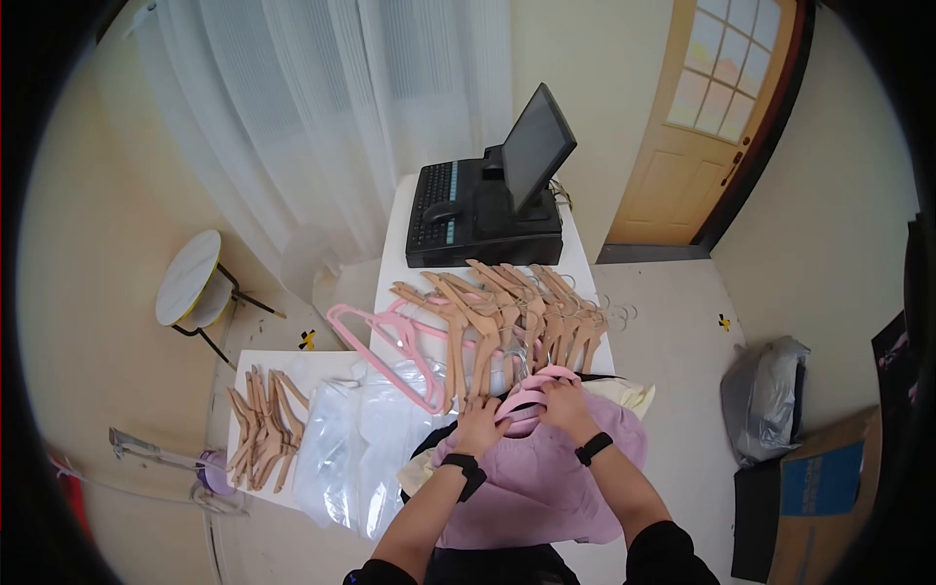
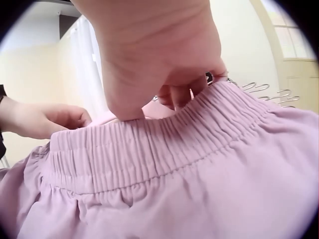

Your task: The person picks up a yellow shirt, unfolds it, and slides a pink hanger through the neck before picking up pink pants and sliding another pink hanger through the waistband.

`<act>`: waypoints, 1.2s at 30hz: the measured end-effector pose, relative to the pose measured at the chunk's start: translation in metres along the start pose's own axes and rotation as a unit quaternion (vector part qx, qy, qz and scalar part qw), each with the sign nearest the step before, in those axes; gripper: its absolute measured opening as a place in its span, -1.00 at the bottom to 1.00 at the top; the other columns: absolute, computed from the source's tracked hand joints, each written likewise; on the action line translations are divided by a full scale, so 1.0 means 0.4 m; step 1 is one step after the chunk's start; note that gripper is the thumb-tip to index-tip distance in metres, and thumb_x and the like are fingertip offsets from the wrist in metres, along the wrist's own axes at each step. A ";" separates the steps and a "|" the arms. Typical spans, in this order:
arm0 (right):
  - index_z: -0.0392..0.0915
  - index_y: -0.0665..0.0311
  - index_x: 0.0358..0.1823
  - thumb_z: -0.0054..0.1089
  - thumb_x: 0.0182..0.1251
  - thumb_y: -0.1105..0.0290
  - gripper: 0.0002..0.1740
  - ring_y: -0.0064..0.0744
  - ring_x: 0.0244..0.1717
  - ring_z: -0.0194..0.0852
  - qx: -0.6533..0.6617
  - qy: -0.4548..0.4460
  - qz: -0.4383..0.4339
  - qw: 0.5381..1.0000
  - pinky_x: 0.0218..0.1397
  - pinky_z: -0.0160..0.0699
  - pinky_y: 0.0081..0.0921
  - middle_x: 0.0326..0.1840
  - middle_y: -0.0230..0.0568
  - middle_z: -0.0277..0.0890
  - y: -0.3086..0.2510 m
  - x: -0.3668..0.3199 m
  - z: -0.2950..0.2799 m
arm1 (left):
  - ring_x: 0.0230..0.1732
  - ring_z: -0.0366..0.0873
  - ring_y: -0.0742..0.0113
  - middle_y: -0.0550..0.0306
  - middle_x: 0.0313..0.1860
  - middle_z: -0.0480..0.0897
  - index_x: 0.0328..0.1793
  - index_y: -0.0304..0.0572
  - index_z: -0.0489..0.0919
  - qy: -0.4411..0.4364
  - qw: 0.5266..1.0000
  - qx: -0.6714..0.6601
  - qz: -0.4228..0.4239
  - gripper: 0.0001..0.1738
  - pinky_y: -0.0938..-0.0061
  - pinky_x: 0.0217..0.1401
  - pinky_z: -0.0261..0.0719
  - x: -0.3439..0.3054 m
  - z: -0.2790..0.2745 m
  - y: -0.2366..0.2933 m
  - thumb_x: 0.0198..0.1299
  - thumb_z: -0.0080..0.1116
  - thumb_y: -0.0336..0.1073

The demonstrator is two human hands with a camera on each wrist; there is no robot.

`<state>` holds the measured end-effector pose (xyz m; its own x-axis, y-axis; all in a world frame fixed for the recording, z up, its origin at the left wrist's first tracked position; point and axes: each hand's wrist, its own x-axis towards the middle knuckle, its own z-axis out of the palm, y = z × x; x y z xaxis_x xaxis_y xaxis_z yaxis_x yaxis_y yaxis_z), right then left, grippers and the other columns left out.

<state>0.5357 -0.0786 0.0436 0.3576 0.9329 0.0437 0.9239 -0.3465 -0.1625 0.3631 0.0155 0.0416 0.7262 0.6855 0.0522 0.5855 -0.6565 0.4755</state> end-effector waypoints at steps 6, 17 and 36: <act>0.49 0.25 -0.28 0.17 -0.18 0.22 -0.62 -0.23 -0.06 0.32 0.008 0.059 -0.030 0.998 0.08 0.15 -0.13 -0.17 -0.16 0.44 0.003 -0.055 -0.031 | -0.10 0.49 0.06 0.04 -0.14 0.53 0.01 -0.05 0.46 -0.024 0.999 0.019 0.022 -0.54 0.16 -0.06 0.41 0.002 0.045 0.011 0.00 0.09 -0.05; 0.51 0.25 -0.26 0.26 -0.26 0.20 -0.55 -0.15 0.05 0.24 0.003 0.052 0.001 0.999 0.14 0.16 -0.11 -0.08 -0.12 0.31 0.013 -0.029 0.014 | -0.14 0.52 0.03 0.00 -0.16 0.55 0.08 -0.09 0.41 -0.046 0.998 0.035 -0.001 -0.47 0.13 -0.11 0.44 0.007 0.053 0.029 0.00 0.04 0.00; 0.41 0.18 -0.03 0.25 -0.26 0.35 -0.41 -0.09 0.13 0.15 0.070 0.023 -0.025 0.997 0.14 0.17 -0.18 -0.01 -0.12 0.28 0.025 -0.024 0.033 | -0.03 0.40 0.00 -0.05 -0.09 0.39 -0.17 -0.11 0.57 -0.009 0.999 -0.023 0.023 -0.69 0.22 -0.08 0.46 0.027 0.112 0.040 -0.10 0.18 -0.23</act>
<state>0.5396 -0.0899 0.0287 0.3198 0.9421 0.1006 0.9139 -0.2787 -0.2951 0.3962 -0.0018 0.0105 0.7584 0.6490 0.0603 0.5342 -0.6718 0.5131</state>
